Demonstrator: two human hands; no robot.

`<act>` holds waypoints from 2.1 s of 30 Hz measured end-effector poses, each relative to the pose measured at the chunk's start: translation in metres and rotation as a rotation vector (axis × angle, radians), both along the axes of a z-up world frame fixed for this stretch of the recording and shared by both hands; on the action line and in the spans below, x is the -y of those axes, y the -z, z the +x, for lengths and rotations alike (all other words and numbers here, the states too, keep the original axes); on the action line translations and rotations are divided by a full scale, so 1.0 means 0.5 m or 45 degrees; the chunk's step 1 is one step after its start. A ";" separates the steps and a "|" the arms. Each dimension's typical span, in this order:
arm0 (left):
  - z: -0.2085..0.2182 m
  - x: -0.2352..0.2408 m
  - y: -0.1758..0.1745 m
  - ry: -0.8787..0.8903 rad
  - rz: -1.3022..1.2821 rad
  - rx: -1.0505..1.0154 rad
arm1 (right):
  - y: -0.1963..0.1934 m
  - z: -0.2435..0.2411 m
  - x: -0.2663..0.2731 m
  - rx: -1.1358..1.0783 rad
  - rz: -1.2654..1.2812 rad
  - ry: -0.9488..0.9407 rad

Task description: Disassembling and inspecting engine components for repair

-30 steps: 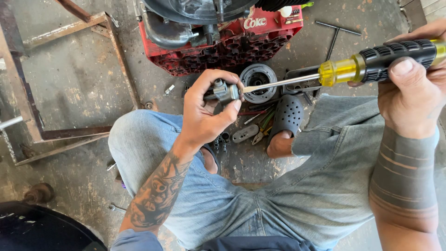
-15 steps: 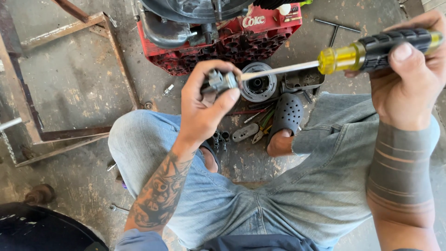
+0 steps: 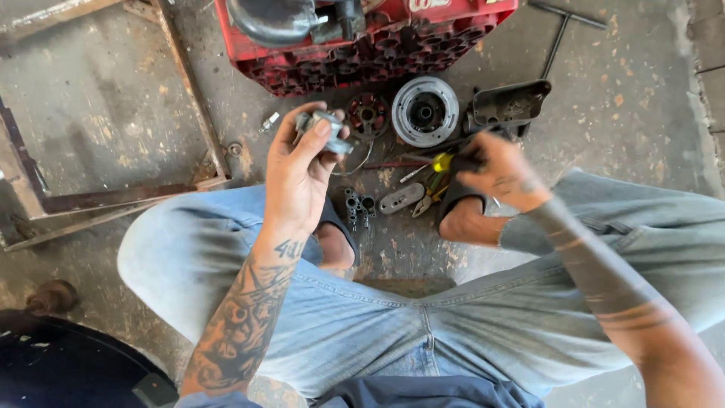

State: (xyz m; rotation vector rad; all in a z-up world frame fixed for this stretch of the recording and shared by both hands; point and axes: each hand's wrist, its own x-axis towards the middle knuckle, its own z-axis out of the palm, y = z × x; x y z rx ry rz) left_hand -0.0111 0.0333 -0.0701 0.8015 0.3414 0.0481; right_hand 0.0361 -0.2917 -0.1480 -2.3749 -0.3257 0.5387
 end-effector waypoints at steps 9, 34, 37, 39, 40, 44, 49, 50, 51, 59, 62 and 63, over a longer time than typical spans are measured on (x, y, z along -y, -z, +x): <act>-0.050 -0.042 0.108 -0.036 -0.109 -0.328 | 0.336 -0.088 -0.043 0.090 0.128 -0.337; -0.086 -0.029 0.176 0.127 -0.312 -0.441 | 0.479 -0.084 0.002 0.331 -0.658 -0.633; -0.089 -0.013 0.175 0.141 -0.145 -0.434 | 0.396 -0.064 -0.048 0.241 -0.363 -0.476; -0.088 -0.003 0.194 0.199 0.239 -0.361 | 0.300 -0.043 -0.103 -0.054 0.115 -0.190; -0.089 0.004 0.195 0.202 0.237 -0.355 | 0.254 -0.045 -0.133 -0.049 0.112 -0.187; -0.084 0.022 0.239 0.386 0.657 -0.283 | 0.114 -0.055 -0.220 -0.596 0.973 0.167; -0.067 0.031 0.242 0.333 0.437 -0.458 | 0.059 -0.064 -0.252 -0.407 0.934 0.020; -0.063 0.027 0.244 0.302 0.347 -0.497 | 0.053 -0.067 -0.254 -0.343 0.838 -0.020; -0.059 0.023 0.246 0.271 0.256 -0.535 | 0.046 -0.071 -0.256 -0.279 0.741 -0.060; -0.054 0.037 0.205 0.463 0.589 -0.229 | 0.091 -0.038 -0.243 -0.775 1.234 0.324; -0.053 0.043 0.222 0.383 0.644 -0.051 | 0.073 -0.031 -0.246 -0.903 1.329 0.404; -0.052 0.043 0.234 0.307 0.637 0.018 | 0.068 -0.030 -0.251 -0.937 1.354 0.427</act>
